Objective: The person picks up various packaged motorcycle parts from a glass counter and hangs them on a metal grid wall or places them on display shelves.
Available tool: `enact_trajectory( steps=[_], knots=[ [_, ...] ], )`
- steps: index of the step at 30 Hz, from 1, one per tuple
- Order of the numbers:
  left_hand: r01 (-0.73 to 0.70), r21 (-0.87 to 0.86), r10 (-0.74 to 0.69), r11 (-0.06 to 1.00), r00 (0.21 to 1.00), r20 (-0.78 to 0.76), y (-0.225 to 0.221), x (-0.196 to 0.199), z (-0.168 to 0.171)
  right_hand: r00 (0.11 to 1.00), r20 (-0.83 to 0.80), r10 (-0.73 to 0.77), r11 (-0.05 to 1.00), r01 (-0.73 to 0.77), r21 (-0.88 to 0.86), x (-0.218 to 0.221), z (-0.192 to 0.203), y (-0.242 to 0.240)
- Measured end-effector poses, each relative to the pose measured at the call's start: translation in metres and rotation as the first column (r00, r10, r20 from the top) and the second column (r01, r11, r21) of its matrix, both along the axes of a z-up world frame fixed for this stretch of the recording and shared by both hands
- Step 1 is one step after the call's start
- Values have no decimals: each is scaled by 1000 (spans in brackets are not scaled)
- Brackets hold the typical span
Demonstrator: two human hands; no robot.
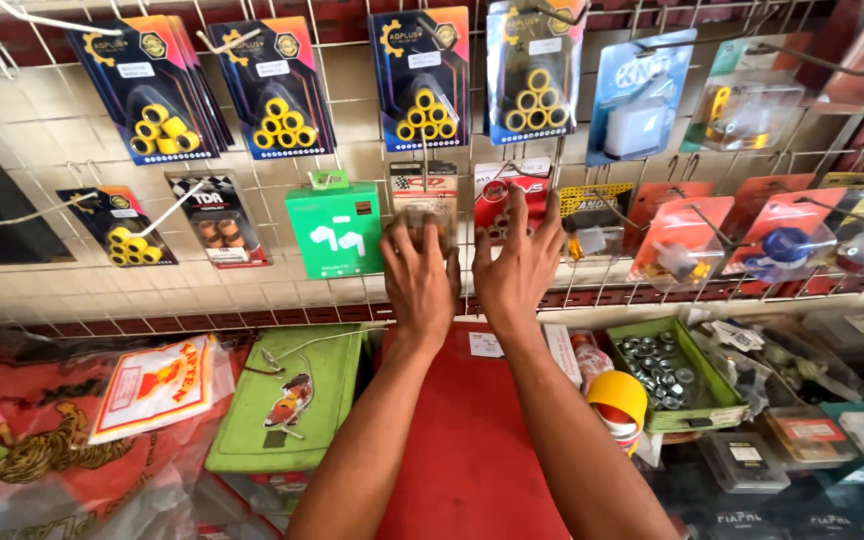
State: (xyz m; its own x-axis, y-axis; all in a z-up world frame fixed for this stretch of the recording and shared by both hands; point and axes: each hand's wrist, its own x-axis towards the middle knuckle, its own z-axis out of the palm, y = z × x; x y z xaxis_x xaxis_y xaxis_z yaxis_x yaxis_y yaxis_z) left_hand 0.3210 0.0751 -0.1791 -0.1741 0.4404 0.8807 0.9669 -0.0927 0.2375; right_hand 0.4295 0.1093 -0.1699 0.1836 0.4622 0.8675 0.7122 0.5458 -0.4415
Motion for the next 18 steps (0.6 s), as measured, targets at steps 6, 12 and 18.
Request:
enact_trajectory(
  steps=[6, 12, 18],
  knots=[
    [-44, 0, 44, 999, 998, -48, 7, -3, -4, 999, -28, -41, 999, 40, -32, -5, 1, 5],
    [-44, 5, 44, 999, 997, -66, 9, -8, -6, 997, -18, -76, 996, 75, -58, -8, 3, 6],
    [-100, -17, 96, 995, 983, -154, 3, -12, -6, 996, -1, -86, 994, 86, -65, -8, 1, 2]
  ],
)
